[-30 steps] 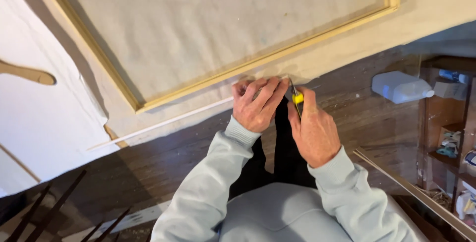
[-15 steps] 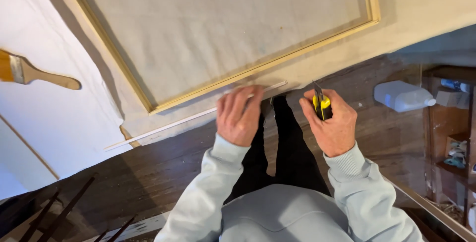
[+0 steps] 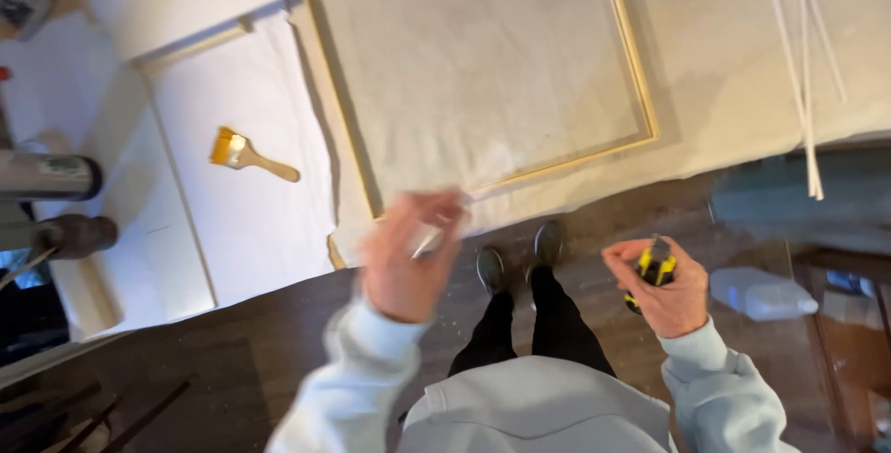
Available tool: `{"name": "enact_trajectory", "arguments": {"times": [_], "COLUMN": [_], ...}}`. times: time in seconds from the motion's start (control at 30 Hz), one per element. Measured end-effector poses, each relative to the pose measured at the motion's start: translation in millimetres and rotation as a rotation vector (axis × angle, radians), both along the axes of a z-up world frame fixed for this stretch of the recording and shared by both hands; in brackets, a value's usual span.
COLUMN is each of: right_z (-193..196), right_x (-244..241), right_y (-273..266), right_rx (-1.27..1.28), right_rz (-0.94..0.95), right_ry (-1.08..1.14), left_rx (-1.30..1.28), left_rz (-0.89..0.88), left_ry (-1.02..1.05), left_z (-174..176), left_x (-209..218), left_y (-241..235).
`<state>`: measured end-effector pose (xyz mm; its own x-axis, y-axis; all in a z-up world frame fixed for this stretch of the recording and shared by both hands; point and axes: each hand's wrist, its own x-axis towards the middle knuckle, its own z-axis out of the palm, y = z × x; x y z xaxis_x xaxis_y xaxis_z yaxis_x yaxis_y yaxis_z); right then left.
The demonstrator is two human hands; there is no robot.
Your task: Cutting a plastic spline to size for an art frame using a utility knife.
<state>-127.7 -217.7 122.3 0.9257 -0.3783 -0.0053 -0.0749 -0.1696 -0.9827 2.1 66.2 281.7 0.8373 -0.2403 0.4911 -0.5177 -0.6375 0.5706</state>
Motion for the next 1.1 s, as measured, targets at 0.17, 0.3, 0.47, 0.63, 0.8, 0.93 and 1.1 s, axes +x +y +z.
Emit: {"name": "enact_trajectory", "arguments": {"times": [0.17,0.3,0.47,0.63,0.8,0.93,1.1], "right_z": [91.6,131.0,137.7,165.0,202.2,202.9,199.1], "right_x": [24.6,26.4,17.4,23.3,27.3,21.7,17.9], "right_y": [34.0,32.2,32.2,47.2,70.6,86.6,92.3], "right_rx": [0.229,0.356,0.201,0.435,0.616,0.969,1.05], "right_rz": [0.365,0.604,0.727,1.108,1.265,1.291,1.3], "right_ry": [-0.115,-0.011,0.032,-0.044,0.089,0.185,0.203], "left_rx": [-0.613,-1.05,-1.294,-0.717,-0.047,0.017,0.029], "left_rz": [0.082,0.328,0.498,0.818,0.159,-0.214,-0.126], "left_ry": [-0.033,0.131,0.202,-0.17,-0.211,-0.162,-0.263], "left_z": [95.7,75.8,27.0,-18.6,113.0,123.4,119.5], "left_x": [31.5,26.2,-3.4,-76.2,-150.0,-178.8,-178.1], "left_y": [54.9,104.3,167.3,201.1,56.7,19.4,13.9]}}
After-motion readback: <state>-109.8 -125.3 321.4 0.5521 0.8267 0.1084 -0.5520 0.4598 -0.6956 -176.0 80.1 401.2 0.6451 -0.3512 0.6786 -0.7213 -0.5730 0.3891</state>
